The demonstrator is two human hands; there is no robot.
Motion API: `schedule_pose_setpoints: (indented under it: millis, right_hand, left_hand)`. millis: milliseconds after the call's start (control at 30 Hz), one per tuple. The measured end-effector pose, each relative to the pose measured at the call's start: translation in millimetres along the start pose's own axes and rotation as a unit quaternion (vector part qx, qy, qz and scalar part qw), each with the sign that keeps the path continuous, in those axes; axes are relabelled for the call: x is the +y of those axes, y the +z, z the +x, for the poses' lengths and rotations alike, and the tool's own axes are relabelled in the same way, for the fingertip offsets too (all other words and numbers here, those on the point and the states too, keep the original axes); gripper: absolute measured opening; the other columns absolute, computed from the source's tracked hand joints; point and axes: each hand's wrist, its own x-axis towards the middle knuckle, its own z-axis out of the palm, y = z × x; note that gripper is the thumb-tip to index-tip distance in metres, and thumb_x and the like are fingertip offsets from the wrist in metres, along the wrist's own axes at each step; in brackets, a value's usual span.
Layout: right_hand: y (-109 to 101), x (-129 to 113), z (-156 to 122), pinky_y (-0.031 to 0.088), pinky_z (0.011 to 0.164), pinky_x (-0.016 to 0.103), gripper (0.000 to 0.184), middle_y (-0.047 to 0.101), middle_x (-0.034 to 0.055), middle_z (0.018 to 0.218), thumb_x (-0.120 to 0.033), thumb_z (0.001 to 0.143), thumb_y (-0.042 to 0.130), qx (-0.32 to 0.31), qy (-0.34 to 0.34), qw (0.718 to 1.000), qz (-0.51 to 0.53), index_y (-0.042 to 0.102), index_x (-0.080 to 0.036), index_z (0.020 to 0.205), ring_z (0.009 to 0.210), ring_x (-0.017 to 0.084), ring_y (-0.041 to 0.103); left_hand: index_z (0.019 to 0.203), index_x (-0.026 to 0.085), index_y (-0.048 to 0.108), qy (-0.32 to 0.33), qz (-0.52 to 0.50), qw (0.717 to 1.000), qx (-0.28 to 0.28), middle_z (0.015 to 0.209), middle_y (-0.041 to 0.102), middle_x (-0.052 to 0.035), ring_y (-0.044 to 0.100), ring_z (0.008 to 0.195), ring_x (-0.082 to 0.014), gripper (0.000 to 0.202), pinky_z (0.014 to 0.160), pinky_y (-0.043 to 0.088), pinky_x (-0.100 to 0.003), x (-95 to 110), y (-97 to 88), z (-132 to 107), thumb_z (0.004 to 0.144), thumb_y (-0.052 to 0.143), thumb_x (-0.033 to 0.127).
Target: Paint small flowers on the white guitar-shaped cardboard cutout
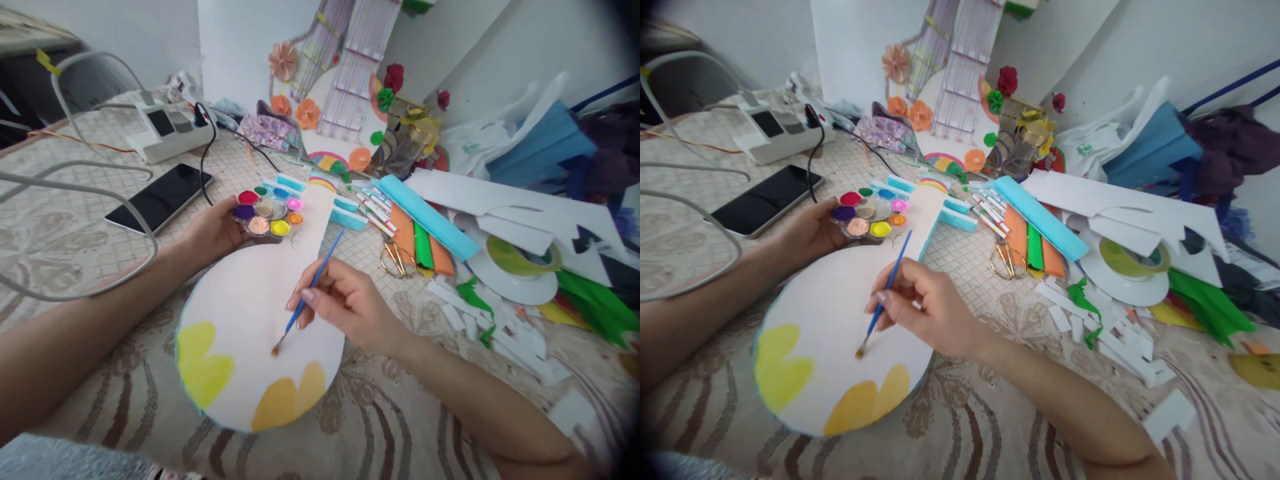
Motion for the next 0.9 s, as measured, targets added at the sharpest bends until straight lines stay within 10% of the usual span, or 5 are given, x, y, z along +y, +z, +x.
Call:
schedule_pose_setpoints:
  millis: [167,733,900]
  right_hand:
    - [-16,-7,8,0.06,0.063,0.024,0.009,0.071,0.0002,0.084,-0.029,0.094,0.058,0.178,-0.083,0.977,-0.083,0.055,-0.021,0.094,0.065,0.01,0.068]
    - [1,3,-13,0.061,0.064,0.027,0.01,0.073,0.004,0.09,-0.029,0.095,0.057,0.047,-0.002,0.999,0.003,0.058,-0.019,0.096,0.066,0.011,0.069]
    - [-16,-4,-2,0.06,0.064,0.024,0.005,0.072,0.0014,0.084,-0.024,0.094,0.058,0.191,-0.063,0.977,-0.072,0.057,-0.02,0.093,0.066,0.01,0.069]
  left_hand:
    - [0.112,0.007,0.06,-0.01,-0.009,0.999,-0.033,0.089,0.075,-0.0122,0.073,0.082,-0.0307,0.033,0.085,0.052,-0.067,0,-2.8,1,0.096,0.034,0.022]
    - [0.101,0.007,0.062,-0.025,-0.023,0.999,-0.015,0.087,0.075,-0.0119,0.073,0.082,-0.0289,0.03,0.09,0.05,-0.066,2,0.4,-1,0.096,0.037,0.021]
    - [0.1,0.009,0.062,-0.03,-0.024,0.999,-0.009,0.087,0.076,-0.0116,0.073,0.083,-0.0307,0.03,0.086,0.051,-0.068,4,3.4,-4,0.096,0.034,0.021]
